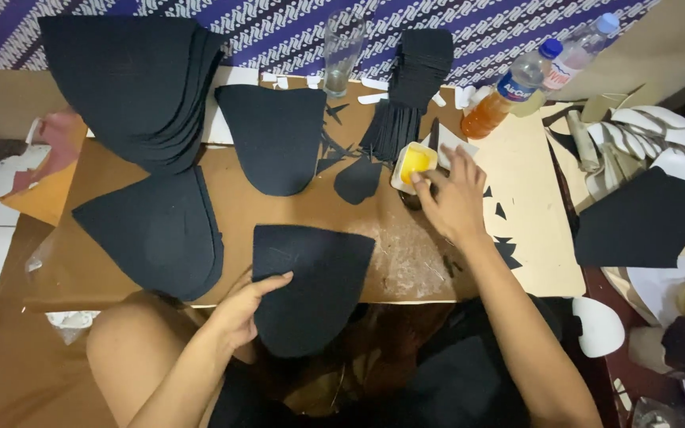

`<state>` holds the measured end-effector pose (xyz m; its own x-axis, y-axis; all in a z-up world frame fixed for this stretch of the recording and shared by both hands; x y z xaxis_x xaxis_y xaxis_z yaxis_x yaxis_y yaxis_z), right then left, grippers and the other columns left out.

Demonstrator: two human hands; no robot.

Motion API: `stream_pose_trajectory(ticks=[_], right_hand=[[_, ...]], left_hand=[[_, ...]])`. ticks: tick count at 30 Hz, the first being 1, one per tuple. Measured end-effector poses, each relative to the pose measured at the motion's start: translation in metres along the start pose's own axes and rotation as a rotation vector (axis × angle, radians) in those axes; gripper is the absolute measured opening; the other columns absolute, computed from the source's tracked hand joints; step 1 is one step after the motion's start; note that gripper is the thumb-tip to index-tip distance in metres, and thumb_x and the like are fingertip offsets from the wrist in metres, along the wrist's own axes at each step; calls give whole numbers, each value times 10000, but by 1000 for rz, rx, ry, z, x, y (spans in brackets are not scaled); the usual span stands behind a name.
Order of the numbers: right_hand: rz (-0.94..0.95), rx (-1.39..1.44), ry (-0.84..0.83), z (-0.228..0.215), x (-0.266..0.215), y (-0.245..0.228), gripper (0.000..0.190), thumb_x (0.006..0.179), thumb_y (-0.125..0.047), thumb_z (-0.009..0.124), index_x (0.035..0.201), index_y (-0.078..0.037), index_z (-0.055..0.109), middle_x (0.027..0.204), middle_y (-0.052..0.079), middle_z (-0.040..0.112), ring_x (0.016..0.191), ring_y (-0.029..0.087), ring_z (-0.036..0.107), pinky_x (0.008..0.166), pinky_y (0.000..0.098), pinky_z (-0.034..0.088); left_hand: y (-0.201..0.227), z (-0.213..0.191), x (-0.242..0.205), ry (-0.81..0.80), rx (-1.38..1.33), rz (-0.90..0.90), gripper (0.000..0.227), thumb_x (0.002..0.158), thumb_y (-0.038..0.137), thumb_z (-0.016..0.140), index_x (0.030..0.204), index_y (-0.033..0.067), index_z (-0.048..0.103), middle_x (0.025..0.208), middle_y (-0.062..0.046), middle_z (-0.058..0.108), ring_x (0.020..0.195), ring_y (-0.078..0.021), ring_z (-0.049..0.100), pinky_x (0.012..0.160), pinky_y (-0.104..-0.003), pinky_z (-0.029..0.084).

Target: Gluing and assembling multiple black material pieces together on a work surface to create a component.

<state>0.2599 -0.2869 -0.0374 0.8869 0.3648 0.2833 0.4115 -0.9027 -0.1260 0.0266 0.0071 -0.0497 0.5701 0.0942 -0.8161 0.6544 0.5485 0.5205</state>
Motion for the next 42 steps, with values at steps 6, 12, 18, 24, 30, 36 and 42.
stream_pose_trajectory(ticks=[6,12,18,24,30,36,42], right_hand=[[16,39,33,-14,-12,-1,518,1101,-542,394,1053,-167,747,1431,100,520,1443,322,386,1104,495,298],[-11,14,112,-15,-23,-2,434,1081,-460,484,1002,-128,752,1384,105,563,1399,326,442,1064,490,345],[10,84,182,-15,-36,-27,317,1018,-415,607,1012,-137,760,1316,123,588,1356,337,483,1000,475,401],[80,142,220,3,-44,-25,330,1011,-405,623,1083,-97,716,1357,152,558,1376,370,447,1030,494,390],[88,146,164,-12,-41,-25,443,1041,-400,547,1257,-18,610,1424,210,517,1326,421,452,1012,585,398],[161,243,194,-16,-47,-19,399,1067,-436,532,1279,-108,614,1415,171,482,1391,413,414,1046,563,382],[164,244,207,-9,-50,-16,376,1075,-441,500,1217,-124,643,1426,165,471,1418,396,388,1084,551,363]], left_hand=[[-17,-2,-2,-79,33,-28,572,787,69,817,1334,52,652,1188,-228,727,1051,-379,712,839,-560,566],[-14,-41,40,23,-286,150,935,878,216,715,1619,131,152,1443,-269,533,1258,-328,591,994,-586,481],[3,-65,35,-138,-448,304,241,900,192,591,1097,142,720,1202,-133,738,1076,-297,729,989,-504,545],[-1,-68,47,-211,-447,346,224,958,165,541,1101,119,706,1217,-108,736,1072,-245,717,1022,-481,553],[29,-46,3,-175,-709,525,367,844,112,597,1205,138,655,1240,-26,699,1167,-224,666,1092,-382,512],[41,-97,30,-390,-849,564,264,934,195,586,1110,75,742,1247,-169,728,1172,-296,700,1034,-468,549],[37,-105,46,-367,-825,584,388,868,187,563,1210,86,715,1303,-156,702,1252,-315,655,1119,-527,459]])
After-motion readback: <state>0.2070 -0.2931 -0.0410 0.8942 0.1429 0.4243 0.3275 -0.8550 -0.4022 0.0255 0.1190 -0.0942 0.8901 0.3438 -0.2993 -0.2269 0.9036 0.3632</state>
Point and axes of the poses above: each hand's wrist, its own x-axis towards the middle knuckle, its own z-axis out of the palm, y = z × x, the point moved 5 cm from there along x, towards the middle knuckle
